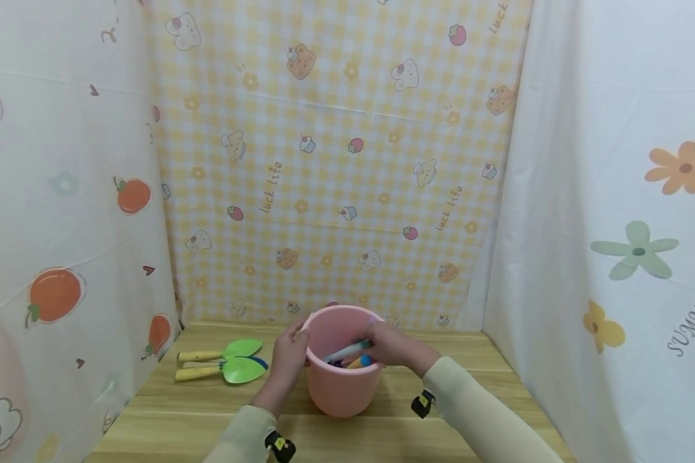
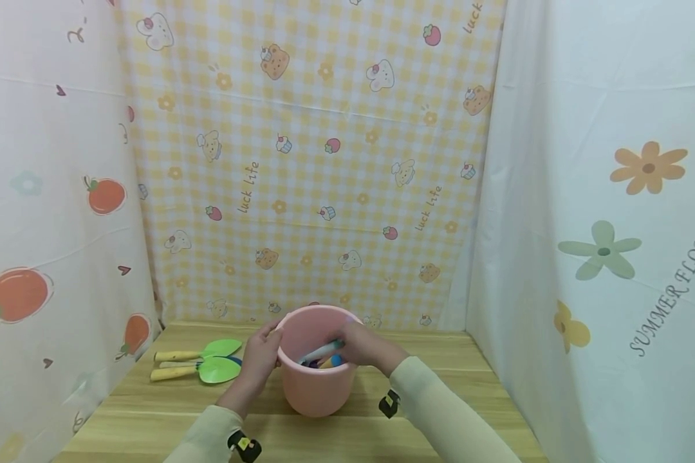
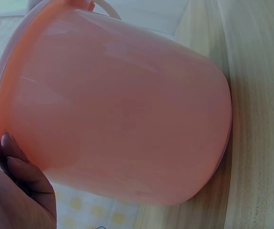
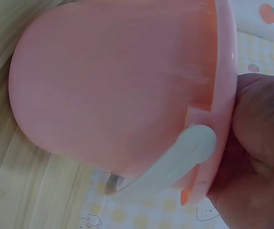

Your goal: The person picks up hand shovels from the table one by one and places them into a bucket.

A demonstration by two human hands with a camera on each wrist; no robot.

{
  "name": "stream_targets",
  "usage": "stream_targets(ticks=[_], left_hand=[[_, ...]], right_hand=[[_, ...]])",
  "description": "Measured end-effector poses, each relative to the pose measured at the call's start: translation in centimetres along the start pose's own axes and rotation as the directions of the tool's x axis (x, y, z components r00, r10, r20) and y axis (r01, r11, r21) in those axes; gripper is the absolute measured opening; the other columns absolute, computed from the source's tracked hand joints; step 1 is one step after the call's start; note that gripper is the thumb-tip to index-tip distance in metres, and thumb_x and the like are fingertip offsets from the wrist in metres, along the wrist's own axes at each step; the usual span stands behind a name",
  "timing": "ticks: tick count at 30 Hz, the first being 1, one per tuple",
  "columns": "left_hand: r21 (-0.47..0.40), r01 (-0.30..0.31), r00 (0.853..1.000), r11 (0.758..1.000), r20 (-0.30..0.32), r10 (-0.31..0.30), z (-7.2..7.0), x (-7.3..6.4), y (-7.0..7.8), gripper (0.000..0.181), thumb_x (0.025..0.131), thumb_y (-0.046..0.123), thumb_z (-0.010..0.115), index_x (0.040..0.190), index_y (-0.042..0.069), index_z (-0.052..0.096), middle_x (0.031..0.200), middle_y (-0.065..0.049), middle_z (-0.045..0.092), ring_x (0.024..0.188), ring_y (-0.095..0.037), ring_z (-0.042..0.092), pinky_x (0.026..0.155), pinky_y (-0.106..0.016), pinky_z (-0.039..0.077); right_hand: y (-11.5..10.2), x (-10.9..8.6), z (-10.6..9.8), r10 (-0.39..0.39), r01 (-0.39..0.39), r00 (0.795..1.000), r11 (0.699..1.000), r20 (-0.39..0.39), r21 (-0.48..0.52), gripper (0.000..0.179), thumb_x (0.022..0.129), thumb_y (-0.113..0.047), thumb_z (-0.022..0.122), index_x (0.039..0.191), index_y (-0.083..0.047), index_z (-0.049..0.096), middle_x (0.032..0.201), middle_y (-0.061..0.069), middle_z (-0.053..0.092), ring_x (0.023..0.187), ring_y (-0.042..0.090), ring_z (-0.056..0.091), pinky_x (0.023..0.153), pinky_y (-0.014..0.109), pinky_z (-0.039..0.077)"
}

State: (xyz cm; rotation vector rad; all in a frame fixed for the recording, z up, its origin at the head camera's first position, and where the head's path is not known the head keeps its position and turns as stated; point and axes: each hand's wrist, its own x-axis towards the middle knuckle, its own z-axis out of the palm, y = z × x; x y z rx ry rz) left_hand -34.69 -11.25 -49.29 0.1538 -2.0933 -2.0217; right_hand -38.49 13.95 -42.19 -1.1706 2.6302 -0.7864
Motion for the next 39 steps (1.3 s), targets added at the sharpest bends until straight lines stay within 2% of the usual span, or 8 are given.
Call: stream_targets(ticks=[6, 10, 12, 16, 19, 28, 33, 39], left_hand=[[0.009, -0.010, 1.000, 1.000, 0.009, 0.010, 0.0, -0.1, 0.1, 0.053, 0.116, 0.038, 0.056, 0.161, 0.011, 0.057, 0.083, -0.011, 0.062, 0.070, -0.022, 0.062, 0.066, -0.030, 0.057], [0.017, -0.019, 1.000, 1.000, 0.017, 0.018, -0.1, -0.2, 0.2, 0.054, 0.116, 0.038, 0.056, 0.162, 0.009, 0.056, 0.082, -0.011, 0.063, 0.071, -0.022, 0.062, 0.067, -0.031, 0.057], [0.023, -0.021, 1.000, 1.000, 0.021, 0.021, -0.2, -0.2, 0.2, 0.054, 0.116, 0.038, 0.055, 0.162, 0.009, 0.055, 0.081, -0.011, 0.063, 0.072, -0.022, 0.063, 0.068, -0.031, 0.058], [0.031, -0.011, 1.000, 0.999, 0.023, 0.011, -0.2, -0.2, 0.2, 0.054, 0.116, 0.039, 0.055, 0.163, 0.012, 0.055, 0.082, -0.012, 0.064, 0.074, -0.024, 0.065, 0.071, -0.032, 0.059], [0.030, -0.006, 1.000, 1.000, 0.023, 0.005, -0.2, -0.1, 0.1, 0.054, 0.116, 0.041, 0.054, 0.163, 0.015, 0.055, 0.089, -0.017, 0.068, 0.078, -0.025, 0.067, 0.073, -0.033, 0.060], [0.016, -0.028, 0.999, 0.999, 0.023, 0.027, -0.1, 0.0, 0.1, 0.052, 0.116, 0.037, 0.055, 0.162, 0.012, 0.056, 0.087, -0.016, 0.066, 0.074, -0.023, 0.065, 0.070, -0.031, 0.059], [0.012, -0.039, 0.999, 0.999, 0.022, 0.039, -0.1, 0.0, 0.1, 0.052, 0.117, 0.037, 0.054, 0.161, 0.011, 0.057, 0.087, -0.016, 0.066, 0.074, -0.022, 0.064, 0.068, -0.031, 0.059], [0.018, -0.030, 0.999, 0.999, 0.019, 0.030, 0.0, 0.0, 0.0, 0.052, 0.116, 0.038, 0.055, 0.162, 0.012, 0.056, 0.077, -0.009, 0.062, 0.069, -0.022, 0.062, 0.065, -0.031, 0.057]], right_hand=[[0.3, -1.1, -1.1, 0.014, -0.013, 0.999, 0.999, -0.030, 0.040, 0.023, 0.106, -0.007, 0.074, 0.129, -0.007, 0.078, 0.095, 0.001, 0.070, 0.078, 0.012, 0.065, 0.068, 0.029, 0.056], [0.8, -1.9, -1.4, 0.077, -0.053, 0.973, 0.992, -0.219, 0.117, 0.028, 0.109, -0.015, 0.070, 0.135, -0.006, 0.076, 0.107, 0.003, 0.073, 0.092, 0.017, 0.065, 0.077, 0.035, 0.057], [1.3, -2.1, -1.1, 0.151, -0.097, 0.919, 0.982, -0.364, 0.161, 0.025, 0.111, -0.020, 0.069, 0.129, -0.005, 0.077, 0.107, 0.003, 0.073, 0.092, 0.019, 0.064, 0.076, 0.037, 0.056], [2.4, -1.8, 0.2, 0.301, -0.189, 0.770, 0.950, -0.562, 0.250, 0.022, 0.111, -0.022, 0.068, 0.113, -0.003, 0.077, 0.095, 0.005, 0.071, 0.082, 0.019, 0.063, 0.068, 0.036, 0.057], [3.0, -1.5, 1.0, 0.389, -0.260, 0.720, 0.919, -0.575, 0.297, 0.024, 0.113, -0.023, 0.064, 0.113, -0.001, 0.074, 0.095, 0.009, 0.072, 0.080, 0.020, 0.066, 0.067, 0.037, 0.059], [2.5, -0.9, 2.4, 0.565, -0.354, 0.682, 0.810, -0.463, 0.467, 0.045, 0.116, -0.023, 0.044, 0.137, 0.009, 0.066, 0.101, 0.019, 0.071, 0.061, 0.018, 0.057, 0.055, 0.031, 0.051], [2.2, -0.7, 2.4, 0.568, -0.354, 0.685, 0.807, -0.457, 0.473, 0.042, 0.115, -0.017, 0.042, 0.132, 0.010, 0.069, 0.094, 0.019, 0.069, 0.059, 0.016, 0.053, 0.052, 0.029, 0.048], [1.9, -0.4, 2.4, 0.562, -0.353, 0.684, 0.813, -0.464, 0.464, 0.039, 0.113, -0.011, 0.042, 0.132, 0.009, 0.070, 0.105, 0.024, 0.071, 0.058, 0.016, 0.052, 0.050, 0.028, 0.047]])
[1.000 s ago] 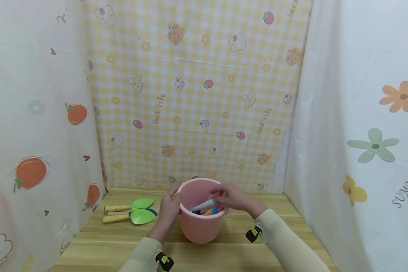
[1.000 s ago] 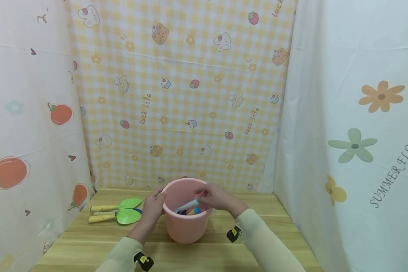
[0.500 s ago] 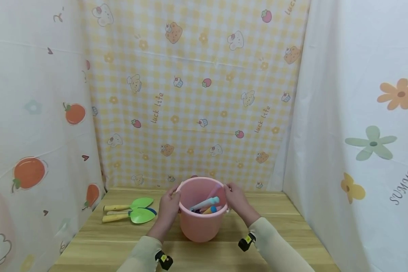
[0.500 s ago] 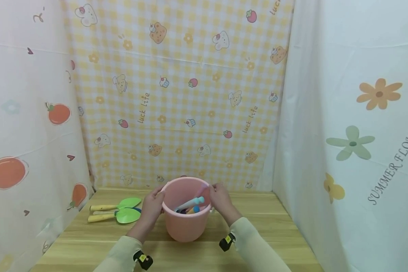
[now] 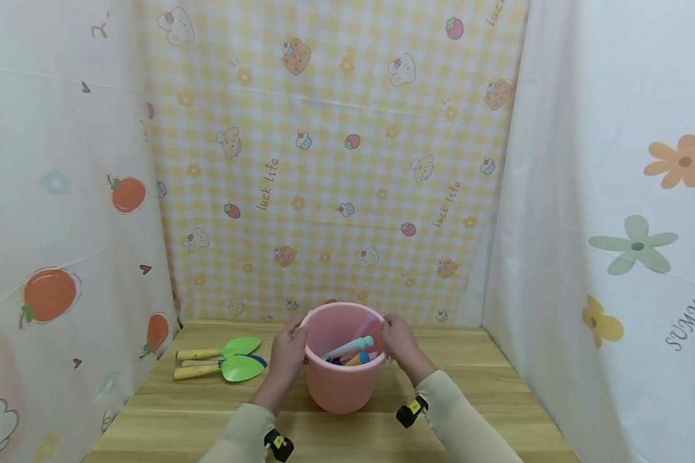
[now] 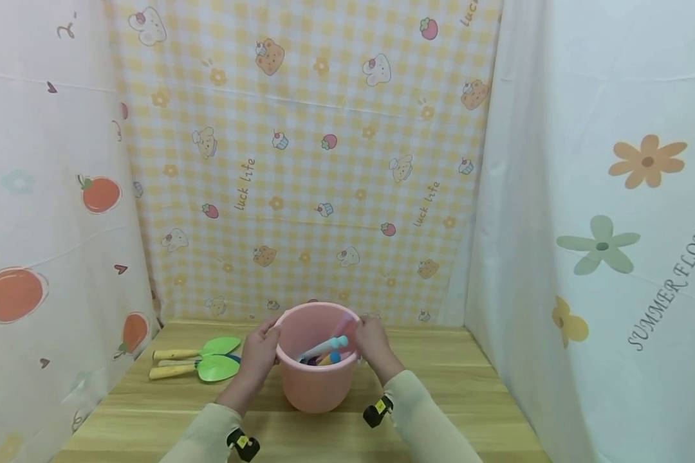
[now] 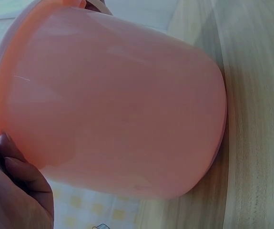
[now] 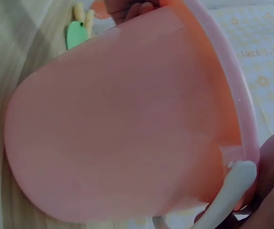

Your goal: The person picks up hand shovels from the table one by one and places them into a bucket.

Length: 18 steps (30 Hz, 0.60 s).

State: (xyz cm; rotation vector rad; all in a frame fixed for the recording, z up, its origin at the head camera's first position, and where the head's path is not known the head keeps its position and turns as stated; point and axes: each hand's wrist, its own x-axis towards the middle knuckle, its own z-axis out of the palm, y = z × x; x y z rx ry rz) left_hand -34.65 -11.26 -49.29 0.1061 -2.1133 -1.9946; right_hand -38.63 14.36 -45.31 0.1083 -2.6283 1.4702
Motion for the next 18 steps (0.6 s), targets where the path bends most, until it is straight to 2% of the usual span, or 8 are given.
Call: stream_targets(ticks=[5, 9, 12, 15, 18], left_hand=[[0.007, 0.001, 1.000, 1.000, -0.002, -0.001, 0.1, 0.0, -0.1, 0.051, 0.116, 0.038, 0.055, 0.162, 0.014, 0.057, 0.075, -0.005, 0.061, 0.069, -0.022, 0.062, 0.064, -0.030, 0.056], [0.005, -0.004, 1.000, 1.000, 0.001, 0.004, 0.0, 0.0, 0.0, 0.052, 0.117, 0.038, 0.054, 0.162, 0.014, 0.056, 0.078, -0.009, 0.063, 0.070, -0.022, 0.062, 0.065, -0.030, 0.057], [0.000, -0.008, 1.000, 1.000, 0.006, 0.008, -0.1, 0.0, 0.0, 0.052, 0.116, 0.038, 0.054, 0.162, 0.013, 0.056, 0.081, -0.012, 0.064, 0.071, -0.022, 0.063, 0.065, -0.030, 0.057], [0.001, -0.015, 1.000, 1.000, 0.010, 0.015, -0.1, 0.0, -0.1, 0.052, 0.117, 0.038, 0.054, 0.162, 0.012, 0.056, 0.080, -0.011, 0.064, 0.072, -0.022, 0.063, 0.066, -0.030, 0.057], [-0.002, -0.016, 1.000, 1.000, 0.009, 0.016, 0.0, 0.0, -0.1, 0.053, 0.116, 0.038, 0.054, 0.162, 0.011, 0.056, 0.076, -0.008, 0.061, 0.070, -0.022, 0.062, 0.065, -0.030, 0.057]], right_hand=[[-0.4, -0.2, 0.3, 0.030, -0.029, 1.000, 0.999, -0.006, 0.036, 0.047, 0.110, -0.010, 0.041, 0.147, 0.011, 0.061, 0.127, 0.030, 0.068, 0.052, 0.015, 0.050, 0.046, 0.027, 0.046], [-0.4, -0.2, 0.7, 0.029, -0.027, 0.999, 0.999, -0.042, 0.033, 0.047, 0.110, -0.009, 0.042, 0.148, 0.012, 0.060, 0.136, 0.033, 0.067, 0.057, 0.021, 0.059, 0.047, 0.030, 0.049], [-0.2, -0.2, 0.9, 0.001, 0.001, 0.996, 1.000, -0.088, 0.024, 0.043, 0.110, -0.009, 0.044, 0.142, 0.010, 0.067, 0.134, 0.030, 0.070, 0.078, 0.028, 0.069, 0.059, 0.034, 0.056], [0.1, -0.3, 1.1, -0.020, 0.024, 0.991, 0.999, -0.129, 0.026, 0.038, 0.112, -0.011, 0.046, 0.130, 0.008, 0.073, 0.125, 0.026, 0.073, 0.099, 0.035, 0.070, 0.076, 0.044, 0.061], [0.3, -0.4, 1.2, -0.030, 0.036, 0.987, 0.999, -0.157, 0.038, 0.038, 0.115, -0.014, 0.047, 0.133, 0.007, 0.073, 0.131, 0.026, 0.072, 0.121, 0.043, 0.068, 0.096, 0.056, 0.060]])
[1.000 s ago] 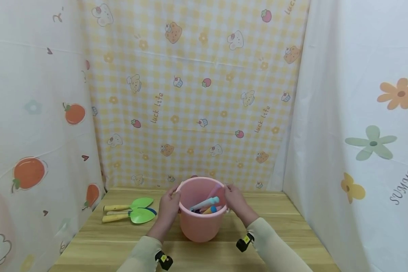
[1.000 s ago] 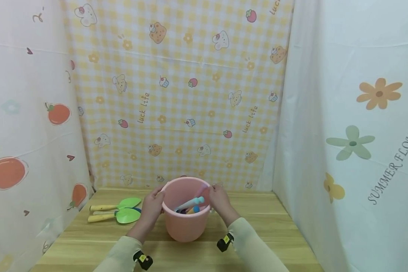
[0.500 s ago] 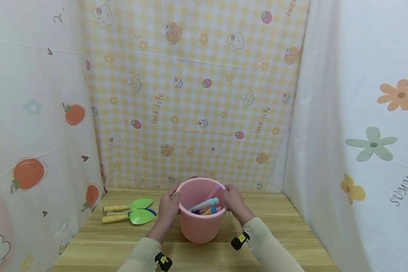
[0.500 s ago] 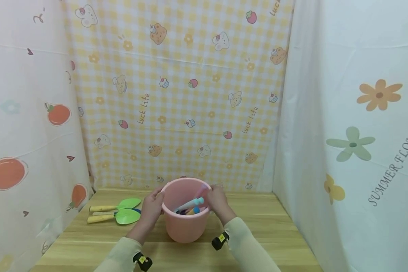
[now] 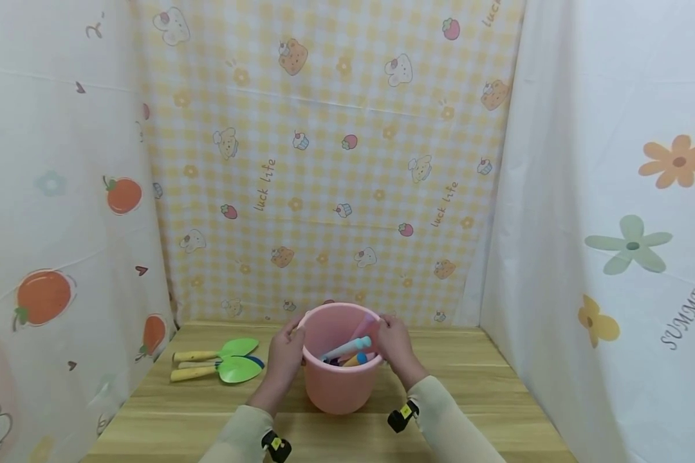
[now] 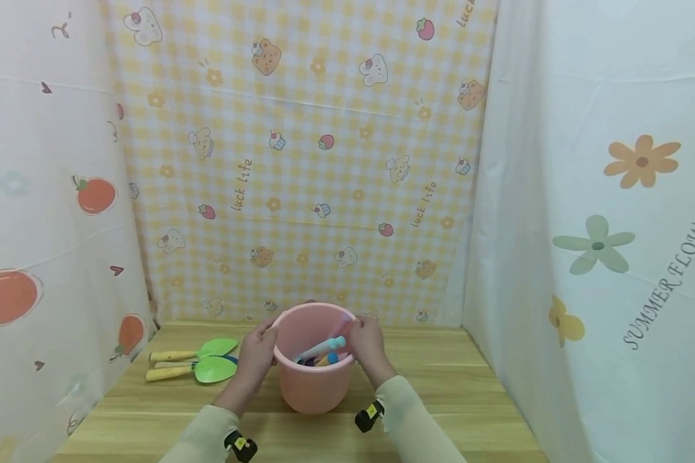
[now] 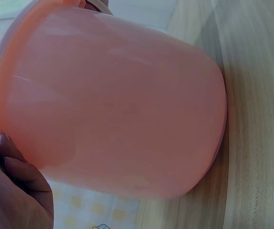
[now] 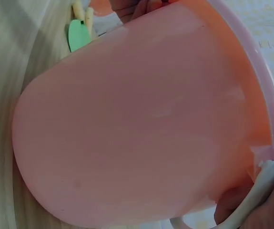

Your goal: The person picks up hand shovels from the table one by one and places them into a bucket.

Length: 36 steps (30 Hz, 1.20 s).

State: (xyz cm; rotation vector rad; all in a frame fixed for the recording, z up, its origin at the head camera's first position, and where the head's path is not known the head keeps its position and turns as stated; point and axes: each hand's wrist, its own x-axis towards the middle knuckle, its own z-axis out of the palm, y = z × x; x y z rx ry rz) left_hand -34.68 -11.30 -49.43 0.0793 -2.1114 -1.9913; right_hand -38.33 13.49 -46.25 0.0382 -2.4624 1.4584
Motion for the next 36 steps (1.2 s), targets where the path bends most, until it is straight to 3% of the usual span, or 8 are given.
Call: stream_targets(ticks=[3, 6, 10, 14, 18, 23, 27, 36], left_hand=[[0.003, -0.001, 1.000, 1.000, 0.000, 0.001, -0.06, -0.01, 0.05, 0.053, 0.116, 0.039, 0.054, 0.162, 0.011, 0.056, 0.077, -0.008, 0.061, 0.070, -0.022, 0.062, 0.065, -0.030, 0.057], [0.009, 0.008, 1.000, 1.000, -0.004, -0.008, -0.08, -0.05, 0.07, 0.053, 0.116, 0.039, 0.054, 0.162, 0.013, 0.057, 0.078, -0.009, 0.063, 0.071, -0.023, 0.063, 0.065, -0.030, 0.057], [0.011, 0.015, 1.000, 1.000, -0.003, -0.015, -0.08, -0.16, 0.01, 0.052, 0.117, 0.039, 0.054, 0.162, 0.014, 0.056, 0.080, -0.009, 0.062, 0.071, -0.024, 0.063, 0.065, -0.030, 0.057], [0.007, 0.015, 1.000, 1.000, -0.001, -0.015, -0.12, -0.09, 0.22, 0.053, 0.117, 0.038, 0.054, 0.163, 0.013, 0.055, 0.079, -0.008, 0.061, 0.070, -0.023, 0.061, 0.066, -0.032, 0.057], [0.010, 0.019, 1.000, 1.000, 0.004, -0.019, -0.13, -0.06, 0.41, 0.053, 0.116, 0.037, 0.054, 0.163, 0.012, 0.055, 0.080, -0.009, 0.062, 0.071, -0.023, 0.062, 0.067, -0.034, 0.058], [0.032, 0.033, 0.999, 0.999, 0.004, -0.033, -0.15, 0.02, 0.56, 0.052, 0.116, 0.038, 0.054, 0.163, 0.014, 0.054, 0.080, -0.009, 0.063, 0.072, -0.024, 0.063, 0.070, -0.037, 0.059], [0.060, 0.031, 0.999, 0.998, -0.010, -0.030, -0.31, 0.25, 0.68, 0.054, 0.115, 0.040, 0.054, 0.162, 0.013, 0.055, 0.077, -0.008, 0.061, 0.070, -0.024, 0.063, 0.068, -0.037, 0.058], [0.168, -0.001, 0.999, 0.986, -0.045, 0.009, -0.92, -0.02, -0.01, 0.072, 0.111, 0.067, 0.050, 0.150, 0.008, 0.063, 0.093, -0.011, 0.069, 0.081, -0.024, 0.068, 0.072, -0.036, 0.060]], right_hand=[[0.05, -0.09, 0.15, 0.000, 0.000, 1.000, 1.000, -0.015, 0.013, 0.042, 0.115, -0.014, 0.047, 0.143, 0.008, 0.068, 0.144, 0.028, 0.067, 0.138, 0.046, 0.061, 0.109, 0.061, 0.054], [0.13, -0.10, 0.31, 0.009, -0.008, 1.000, 0.999, -0.029, 0.045, 0.042, 0.113, -0.013, 0.048, 0.144, 0.008, 0.067, 0.146, 0.028, 0.066, 0.138, 0.044, 0.061, 0.108, 0.059, 0.055], [0.28, -0.05, 0.36, 0.026, -0.023, 0.999, 0.997, -0.043, 0.074, 0.041, 0.112, -0.012, 0.051, 0.143, 0.006, 0.070, 0.142, 0.026, 0.069, 0.121, 0.039, 0.068, 0.084, 0.047, 0.063], [0.08, 0.03, 0.26, 0.056, -0.053, 0.998, 0.995, -0.036, 0.084, 0.042, 0.112, -0.015, 0.051, 0.144, 0.003, 0.070, 0.144, 0.024, 0.069, 0.110, 0.036, 0.070, 0.063, 0.035, 0.056], [-0.08, 0.06, 0.31, 0.080, -0.077, 0.996, 0.994, -0.039, 0.078, 0.042, 0.112, -0.016, 0.052, 0.144, 0.000, 0.071, 0.146, 0.022, 0.069, 0.112, 0.033, 0.069, 0.069, 0.032, 0.056], [-0.07, 0.11, 0.43, 0.077, -0.073, 0.995, 0.995, -0.056, 0.075, 0.042, 0.110, -0.014, 0.052, 0.143, 0.001, 0.072, 0.144, 0.022, 0.069, 0.114, 0.034, 0.068, 0.083, 0.041, 0.060], [-0.11, 0.25, 0.44, 0.059, -0.055, 0.997, 0.996, -0.053, 0.077, 0.042, 0.109, -0.014, 0.051, 0.141, 0.001, 0.073, 0.142, 0.022, 0.071, 0.115, 0.034, 0.068, 0.084, 0.042, 0.060], [-0.15, -0.05, 0.42, 0.050, -0.047, 0.998, 0.997, -0.040, 0.058, 0.041, 0.109, -0.013, 0.051, 0.138, 0.001, 0.075, 0.138, 0.022, 0.073, 0.120, 0.034, 0.070, 0.090, 0.049, 0.063]])
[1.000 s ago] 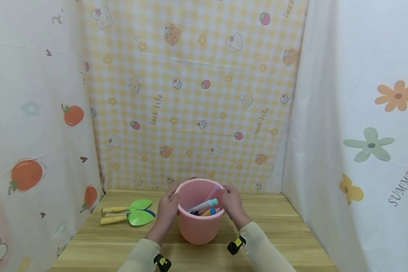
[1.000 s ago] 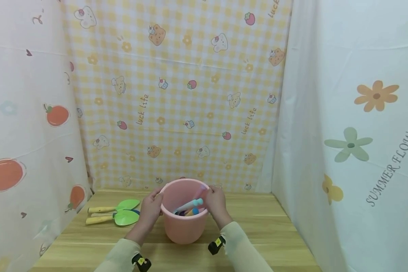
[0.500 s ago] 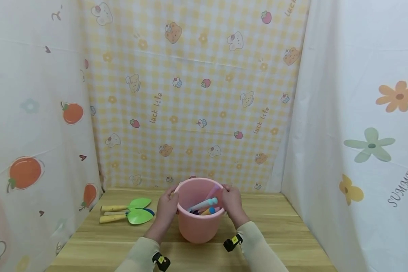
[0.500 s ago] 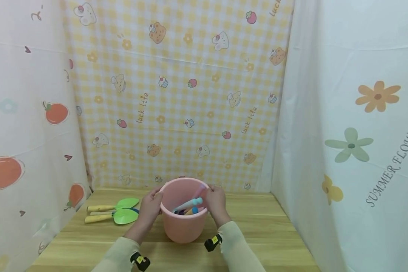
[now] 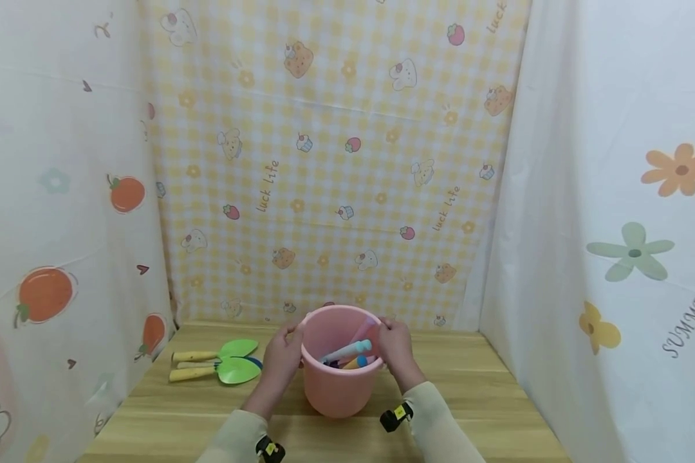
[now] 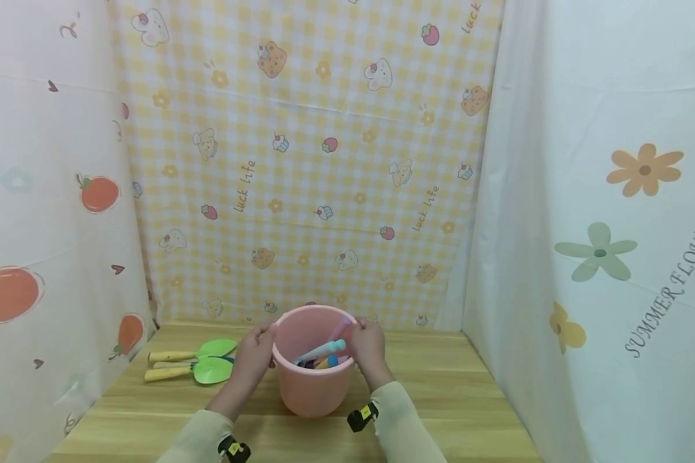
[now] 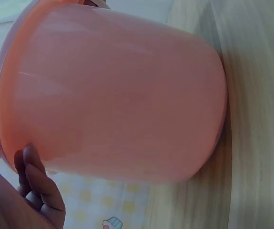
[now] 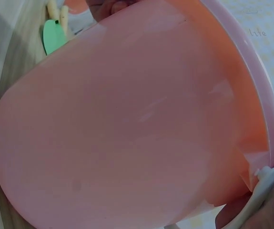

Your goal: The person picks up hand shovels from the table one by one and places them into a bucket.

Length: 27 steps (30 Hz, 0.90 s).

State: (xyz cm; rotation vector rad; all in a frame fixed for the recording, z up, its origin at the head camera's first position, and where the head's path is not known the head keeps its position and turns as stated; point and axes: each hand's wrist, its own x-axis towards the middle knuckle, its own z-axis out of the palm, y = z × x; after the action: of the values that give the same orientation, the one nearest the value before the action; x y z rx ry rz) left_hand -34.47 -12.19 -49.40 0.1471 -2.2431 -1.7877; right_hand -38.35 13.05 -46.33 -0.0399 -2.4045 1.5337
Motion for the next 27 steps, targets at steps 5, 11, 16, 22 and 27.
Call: stream_targets(ticks=[5, 11, 16, 22, 27], left_hand=[[0.072, -0.056, 0.997, 0.996, -0.042, 0.060, -1.3, 0.1, -0.4, 0.072, 0.112, 0.070, 0.046, 0.141, 0.007, 0.068, 0.093, -0.009, 0.071, 0.078, -0.023, 0.070, 0.070, -0.037, 0.056], [0.221, -0.087, 0.991, 0.971, -0.078, 0.106, -4.8, 1.1, -1.3, 0.047, 0.114, 0.043, 0.055, 0.134, 0.005, 0.073, 0.103, -0.010, 0.072, 0.083, -0.021, 0.067, 0.069, -0.034, 0.054], [0.323, -0.137, 0.985, 0.937, -0.059, 0.164, -8.3, 2.0, -2.5, 0.032, 0.113, 0.026, 0.058, 0.127, 0.003, 0.076, 0.101, -0.010, 0.073, 0.079, -0.021, 0.064, 0.064, -0.032, 0.052], [0.482, -0.143, 0.984, 0.864, -0.022, 0.175, -11.9, 2.9, -4.0, 0.033, 0.110, 0.024, 0.058, 0.125, 0.001, 0.077, 0.108, -0.011, 0.075, 0.095, -0.027, 0.069, 0.081, -0.046, 0.056], [0.564, -0.139, 0.988, 0.814, 0.019, 0.155, -14.9, 3.9, -5.9, 0.029, 0.107, 0.020, 0.058, 0.117, -0.001, 0.076, 0.107, -0.015, 0.072, 0.096, -0.032, 0.066, 0.082, -0.052, 0.055]], right_hand=[[-0.1, 0.0, 0.0, 0.011, -0.011, 1.000, 1.000, 0.008, 0.017, 0.041, 0.110, -0.014, 0.050, 0.139, 0.000, 0.075, 0.138, 0.021, 0.073, 0.114, 0.033, 0.071, 0.083, 0.044, 0.063], [-0.1, -0.2, -0.1, -0.011, 0.011, 1.000, 1.000, -0.006, 0.025, 0.041, 0.108, -0.012, 0.051, 0.139, 0.003, 0.074, 0.139, 0.023, 0.072, 0.117, 0.034, 0.069, 0.086, 0.045, 0.061], [0.0, -0.1, -0.1, 0.000, 0.000, 1.000, 0.999, 0.000, 0.035, 0.041, 0.109, -0.011, 0.050, 0.141, 0.004, 0.072, 0.140, 0.025, 0.071, 0.108, 0.035, 0.071, 0.072, 0.038, 0.060], [0.0, -0.1, 0.0, 0.024, -0.024, 1.000, 0.999, 0.007, 0.038, 0.042, 0.111, -0.012, 0.049, 0.144, 0.005, 0.070, 0.144, 0.026, 0.069, 0.113, 0.034, 0.070, 0.070, 0.034, 0.060], [0.1, 0.0, 0.0, 0.035, -0.035, 0.999, 0.999, 0.010, 0.030, 0.042, 0.111, -0.013, 0.049, 0.144, 0.003, 0.070, 0.144, 0.025, 0.069, 0.105, 0.034, 0.073, 0.064, 0.034, 0.058]])
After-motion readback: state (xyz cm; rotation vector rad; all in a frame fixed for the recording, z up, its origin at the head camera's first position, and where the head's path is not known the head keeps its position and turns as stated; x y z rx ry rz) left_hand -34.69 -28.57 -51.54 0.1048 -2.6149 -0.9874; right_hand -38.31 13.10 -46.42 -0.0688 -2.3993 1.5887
